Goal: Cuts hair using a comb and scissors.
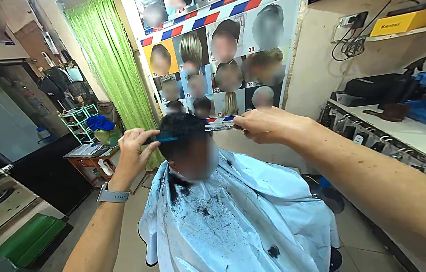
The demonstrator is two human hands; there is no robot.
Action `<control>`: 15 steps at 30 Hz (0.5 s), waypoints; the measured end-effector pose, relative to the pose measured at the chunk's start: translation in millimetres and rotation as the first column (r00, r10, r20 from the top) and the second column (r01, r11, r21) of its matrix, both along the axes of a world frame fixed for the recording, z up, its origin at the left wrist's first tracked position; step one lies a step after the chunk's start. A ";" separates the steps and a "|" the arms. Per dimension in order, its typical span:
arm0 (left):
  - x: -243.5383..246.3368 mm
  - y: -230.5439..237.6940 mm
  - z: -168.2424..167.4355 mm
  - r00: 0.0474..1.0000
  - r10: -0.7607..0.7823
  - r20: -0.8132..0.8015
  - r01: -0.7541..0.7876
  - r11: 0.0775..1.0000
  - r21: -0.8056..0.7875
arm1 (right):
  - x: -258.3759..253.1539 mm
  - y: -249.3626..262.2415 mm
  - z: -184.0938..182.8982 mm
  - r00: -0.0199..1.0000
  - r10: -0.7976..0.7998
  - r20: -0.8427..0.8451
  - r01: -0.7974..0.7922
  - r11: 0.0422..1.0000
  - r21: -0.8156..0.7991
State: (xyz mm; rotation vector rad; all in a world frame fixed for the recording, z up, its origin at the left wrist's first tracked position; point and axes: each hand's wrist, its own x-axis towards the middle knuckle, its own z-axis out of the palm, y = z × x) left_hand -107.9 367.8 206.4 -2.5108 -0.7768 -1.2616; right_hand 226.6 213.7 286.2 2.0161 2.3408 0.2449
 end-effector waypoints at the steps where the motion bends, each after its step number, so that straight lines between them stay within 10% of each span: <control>1: 1.7 -0.2 6.2 1.000 0.014 0.008 -0.014 1.000 0.005 | 16.7 20.5 -14.2 0.998 0.043 0.034 -0.046 0.995 0.087; 15: 8.3 -0.9 25.9 1.000 0.011 -0.004 -0.011 1.000 0.022 | -41.1 17.3 -6.9 1.000 0.011 -0.004 -0.010 0.985 0.170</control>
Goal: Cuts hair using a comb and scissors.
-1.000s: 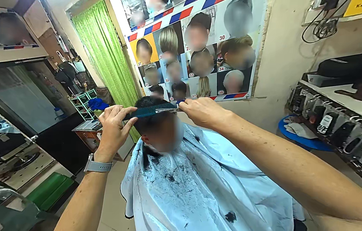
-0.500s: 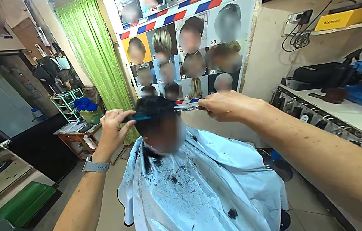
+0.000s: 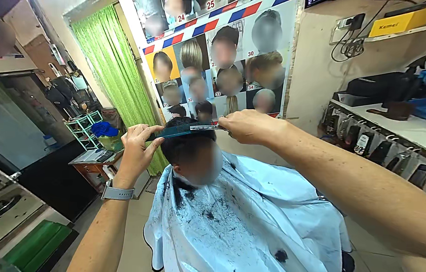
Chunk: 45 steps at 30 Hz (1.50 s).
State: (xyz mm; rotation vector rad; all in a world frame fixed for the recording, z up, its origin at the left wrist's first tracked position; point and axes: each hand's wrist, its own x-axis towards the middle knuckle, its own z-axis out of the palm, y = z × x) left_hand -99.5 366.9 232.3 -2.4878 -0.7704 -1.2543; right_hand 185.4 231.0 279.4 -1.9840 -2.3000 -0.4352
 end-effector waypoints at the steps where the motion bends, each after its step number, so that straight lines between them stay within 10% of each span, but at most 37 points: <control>1: 0.9 -0.3 1.2 1.000 0.005 -0.004 -0.005 1.000 0.000 | 11.1 10.8 -3.0 1.000 0.009 -0.002 -0.009 1.000 -0.014; 10: 37.1 -5.0 34.3 0.976 0.125 -0.176 -0.139 0.988 -0.068 | 86.4 43.4 -18.2 0.964 0.259 -0.062 -0.246 0.955 0.167; 16: 23.8 -55.1 -12.9 0.932 0.054 -0.358 -0.116 0.981 -0.154 | 149.7 52.1 -41.7 0.953 0.277 -0.124 -0.256 0.953 0.159; 27: 55.5 -78.4 12.2 0.921 0.376 -0.098 -0.348 0.910 0.224 | 181.2 91.3 -77.1 0.909 0.350 -0.227 -0.327 0.936 0.130; 33: 61.0 -68.7 -4.0 0.868 0.282 -0.408 -0.209 0.954 0.214 | 184.8 100.9 -83.6 0.878 0.438 -0.192 -0.411 0.897 0.164; 36: 56.8 -51.3 22.7 0.881 0.318 -0.349 -0.277 0.947 0.163 | 159.9 69.0 -34.7 0.979 0.179 -0.093 -0.201 0.912 -0.358; 38: 59.9 -44.1 38.7 0.881 0.345 -0.323 -0.311 0.938 0.153 | 173.3 102.3 -74.8 0.893 0.421 -0.161 -0.418 0.907 0.058; 45: 73.5 -26.2 62.0 0.886 0.359 -0.293 -0.344 0.933 0.103 | 151.6 123.0 -42.0 0.914 0.357 -0.192 -0.367 0.930 -0.016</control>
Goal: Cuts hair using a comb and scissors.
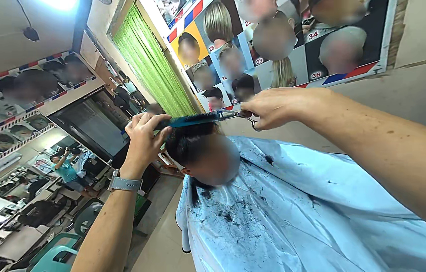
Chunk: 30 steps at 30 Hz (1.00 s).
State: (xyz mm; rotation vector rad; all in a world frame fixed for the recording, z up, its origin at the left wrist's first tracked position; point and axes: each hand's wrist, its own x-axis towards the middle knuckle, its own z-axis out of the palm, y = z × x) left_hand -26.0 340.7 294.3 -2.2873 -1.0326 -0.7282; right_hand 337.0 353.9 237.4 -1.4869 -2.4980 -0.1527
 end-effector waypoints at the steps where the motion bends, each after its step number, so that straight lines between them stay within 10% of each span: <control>1: 0.6 2.1 1.4 1.000 -0.004 0.004 0.004 1.000 0.000 | -4.7 -1.4 5.9 1.000 0.000 0.009 0.000 1.000 -0.004; 16: 0.0 -4.2 2.8 0.997 -0.020 0.075 0.025 0.998 -0.062 | -40.8 -3.5 25.9 0.995 0.082 0.055 -0.086 0.994 0.066; 21: -17.4 -33.6 3.5 0.997 -0.071 -0.002 0.064 0.910 -0.409 | -37.9 -11.9 33.5 0.977 0.209 -0.036 -0.205 0.974 0.092; 25: -31.4 -30.7 -2.7 0.986 0.058 0.154 -0.022 0.975 -0.221 | -55.4 -8.7 22.6 0.963 0.255 0.083 -0.250 0.966 -0.064; 30: -38.6 -29.2 -8.8 0.966 -0.143 0.215 0.231 0.850 -0.473 | -56.2 -2.1 17.8 0.978 0.177 0.108 -0.174 0.984 -0.036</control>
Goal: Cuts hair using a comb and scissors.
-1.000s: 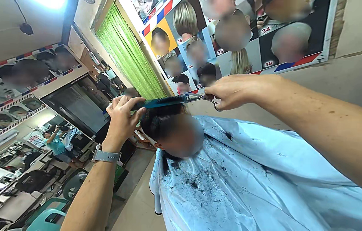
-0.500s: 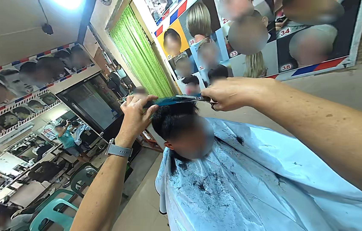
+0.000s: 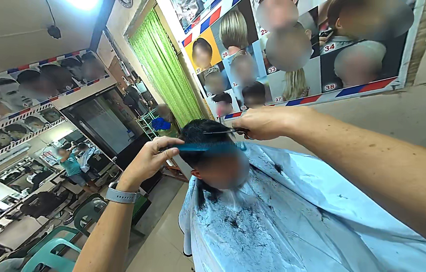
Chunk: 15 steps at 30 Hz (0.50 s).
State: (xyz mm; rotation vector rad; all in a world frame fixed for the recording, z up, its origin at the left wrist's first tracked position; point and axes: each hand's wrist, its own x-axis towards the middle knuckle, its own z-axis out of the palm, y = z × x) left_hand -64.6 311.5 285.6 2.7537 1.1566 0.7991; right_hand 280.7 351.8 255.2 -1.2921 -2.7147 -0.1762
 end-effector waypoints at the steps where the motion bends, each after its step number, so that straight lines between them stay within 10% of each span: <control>1: -2.8 2.7 0.3 1.000 0.000 -0.019 -0.001 0.999 -0.033 | 3.2 -1.0 -0.2 1.000 0.013 -0.013 -0.013 1.000 0.007; 8: -8.8 42.8 9.6 0.983 0.181 0.022 -0.182 0.966 0.181 | 33.3 -10.5 8.6 0.999 -0.037 -0.022 0.037 0.999 0.001; 12: -6.4 52.2 11.8 0.985 0.169 0.034 -0.173 0.959 0.223 | 18.0 -44.3 50.3 0.919 -0.355 0.172 0.390 0.881 -0.267; 15: -6.2 54.3 13.0 0.989 0.141 0.049 -0.148 0.962 0.231 | 24.2 -3.3 18.9 0.975 -0.217 -0.049 0.216 0.976 -0.021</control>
